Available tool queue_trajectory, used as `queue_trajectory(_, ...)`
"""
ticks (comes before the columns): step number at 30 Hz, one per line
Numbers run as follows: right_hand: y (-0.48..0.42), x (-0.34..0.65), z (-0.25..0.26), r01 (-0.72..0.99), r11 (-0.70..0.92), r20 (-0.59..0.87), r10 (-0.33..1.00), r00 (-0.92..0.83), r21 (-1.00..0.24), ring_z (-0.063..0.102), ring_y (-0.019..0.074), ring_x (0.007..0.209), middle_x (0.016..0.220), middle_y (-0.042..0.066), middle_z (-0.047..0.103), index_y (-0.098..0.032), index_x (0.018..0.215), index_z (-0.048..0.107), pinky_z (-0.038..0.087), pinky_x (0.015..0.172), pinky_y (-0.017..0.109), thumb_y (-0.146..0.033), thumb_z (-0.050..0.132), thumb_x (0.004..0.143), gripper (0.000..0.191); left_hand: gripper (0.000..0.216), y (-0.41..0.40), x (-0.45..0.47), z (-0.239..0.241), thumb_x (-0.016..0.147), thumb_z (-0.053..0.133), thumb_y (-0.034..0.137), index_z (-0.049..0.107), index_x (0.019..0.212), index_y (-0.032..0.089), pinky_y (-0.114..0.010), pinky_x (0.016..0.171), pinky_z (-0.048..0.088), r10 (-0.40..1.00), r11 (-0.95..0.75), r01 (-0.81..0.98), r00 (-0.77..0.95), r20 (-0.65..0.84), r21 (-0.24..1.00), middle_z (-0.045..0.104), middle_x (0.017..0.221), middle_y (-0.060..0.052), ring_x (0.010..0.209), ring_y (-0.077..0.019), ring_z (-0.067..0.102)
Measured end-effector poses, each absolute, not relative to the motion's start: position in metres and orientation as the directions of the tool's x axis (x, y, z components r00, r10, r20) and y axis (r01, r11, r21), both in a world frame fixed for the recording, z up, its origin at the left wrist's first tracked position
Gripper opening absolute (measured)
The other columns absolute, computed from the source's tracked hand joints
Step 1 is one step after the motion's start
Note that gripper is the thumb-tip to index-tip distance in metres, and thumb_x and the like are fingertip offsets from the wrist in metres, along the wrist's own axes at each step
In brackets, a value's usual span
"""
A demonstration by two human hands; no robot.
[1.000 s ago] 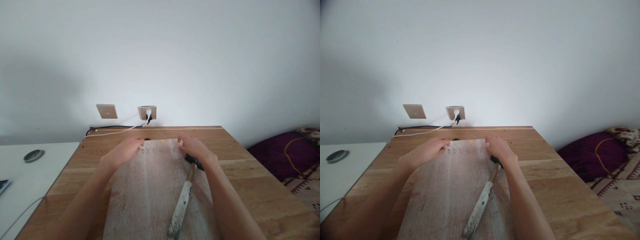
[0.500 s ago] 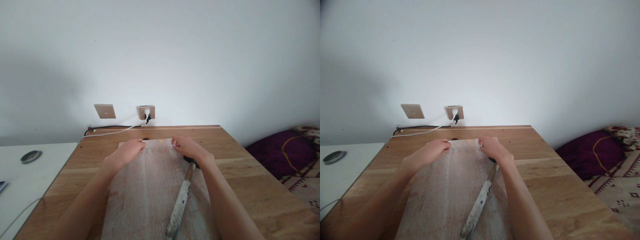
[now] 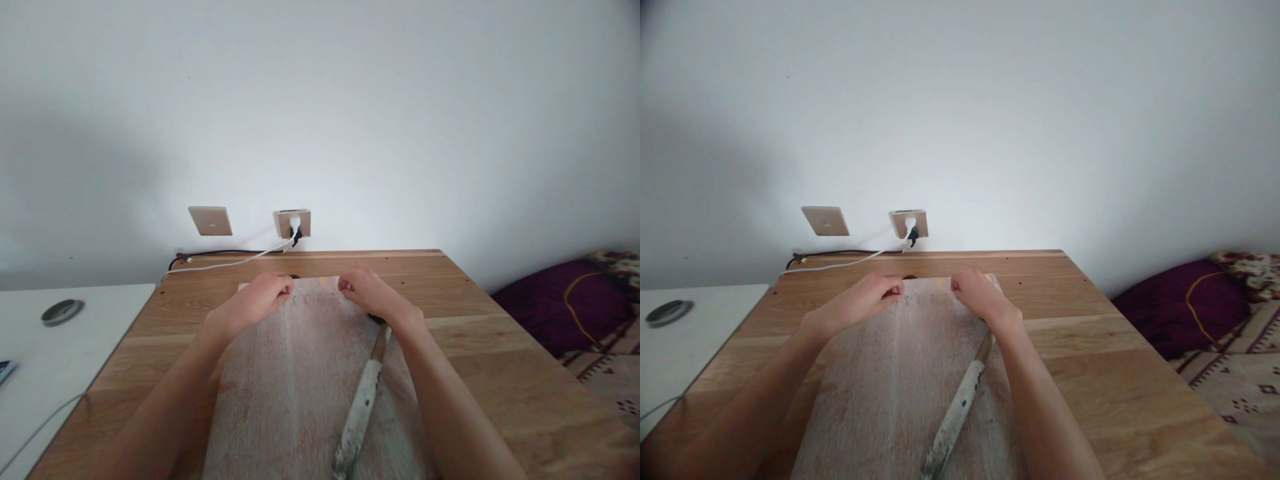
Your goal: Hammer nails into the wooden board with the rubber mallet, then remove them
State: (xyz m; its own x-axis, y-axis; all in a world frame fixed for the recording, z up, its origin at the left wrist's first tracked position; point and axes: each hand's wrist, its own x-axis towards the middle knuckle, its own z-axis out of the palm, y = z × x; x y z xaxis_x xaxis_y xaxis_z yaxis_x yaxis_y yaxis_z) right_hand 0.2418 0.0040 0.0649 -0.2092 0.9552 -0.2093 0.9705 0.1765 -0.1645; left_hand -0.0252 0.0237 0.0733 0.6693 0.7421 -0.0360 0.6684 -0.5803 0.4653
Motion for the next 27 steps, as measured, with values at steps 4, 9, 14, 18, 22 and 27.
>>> queue_trajectory(4, 0.002, 0.231, 0.064, 0.969, 0.174, -0.217, 0.953, -0.21, -0.173, 0.072, 0.0207, 0.101, 0.108, 0.005, 0.075, -0.016, 0.106, 0.072, 0.06, 0.092, 0.043, -0.033, 0.067, 0.102, 0.018, 0.019, 0.026, -0.023, 0.065, 0.095, 0.054, 0.012, 0.066, 0.084, 0.02, -0.029, 0.075, 0.041, 0.762, -0.588, 0.717, 0.646, -0.042, 0.374, 0.069, 0.091, -0.004, 0.087, -0.0214, 0.065)
queue_trajectory(9, 0.001, 0.22, 0.063, 0.97, 0.179, -0.229, 0.95, -0.214, -0.167, 0.072, 0.0206, 0.101, 0.114, 0.006, 0.074, -0.017, 0.112, 0.071, 0.06, 0.092, 0.043, -0.034, 0.067, 0.102, 0.021, 0.02, 0.03, -0.017, 0.049, 0.1, 0.052, 0.014, 0.07, 0.094, 0.018, -0.032, 0.08, 0.045, 0.751, -0.63, 0.729, 0.659, -0.028, 0.268, 0.07, 0.104, -0.009, 0.094, -0.0248, 0.067)
queue_trajectory(14, 0.002, 0.219, 0.059, 0.969, 0.183, -0.228, 0.949, -0.218, -0.165, 0.072, 0.0213, 0.103, 0.116, 0.007, 0.073, -0.017, 0.114, 0.071, 0.06, 0.092, 0.043, -0.035, 0.068, 0.102, 0.022, 0.018, 0.03, -0.013, 0.04, 0.098, 0.054, 0.011, 0.07, 0.092, 0.017, -0.032, 0.079, 0.045, 0.737, -0.65, 0.71, 0.676, -0.001, 0.27, 0.069, 0.101, -0.009, 0.093, -0.0237, 0.067)
queue_trajectory(18, 0.002, 0.219, 0.057, 0.958, 0.21, -0.196, 0.949, -0.248, -0.194, 0.072, 0.0218, 0.105, 0.115, 0.007, 0.074, -0.016, 0.112, 0.071, 0.06, 0.094, 0.044, -0.034, 0.068, 0.102, 0.021, 0.022, 0.032, -0.013, 0.034, 0.098, 0.053, 0.01, 0.071, 0.09, 0.018, -0.031, 0.079, 0.045, 0.733, -0.651, 0.692, 0.68, 0.021, 0.312, 0.068, 0.099, -0.008, 0.092, -0.0221, 0.067)
queue_trajectory(22, 0.003, 0.214, 0.057, 0.947, 0.232, -0.161, 0.949, -0.27, -0.221, 0.072, 0.0216, 0.107, 0.113, 0.006, 0.075, -0.016, 0.108, 0.072, 0.059, 0.097, 0.045, -0.031, 0.067, 0.102, 0.017, 0.021, 0.034, -0.013, 0.028, 0.098, 0.055, 0.012, 0.073, 0.09, 0.018, -0.031, 0.08, 0.045, 0.731, -0.648, 0.676, 0.681, 0.041, 0.35, 0.069, 0.098, -0.008, 0.092, -0.0224, 0.067)
queue_trajectory(27, 0.004, 0.204, 0.05, 0.94, 0.235, -0.143, 0.951, -0.276, -0.249, 0.073, 0.0212, 0.104, 0.111, 0.006, 0.075, -0.016, 0.108, 0.072, 0.059, 0.095, 0.044, -0.031, 0.068, 0.102, 0.018, 0.018, 0.032, -0.009, 0.028, 0.098, 0.058, 0.017, 0.073, 0.088, 0.019, -0.031, 0.082, 0.047, 0.768, -0.602, 0.709, 0.64, 0.024, 0.367, 0.071, 0.096, -0.008, 0.091, -0.0228, 0.068)
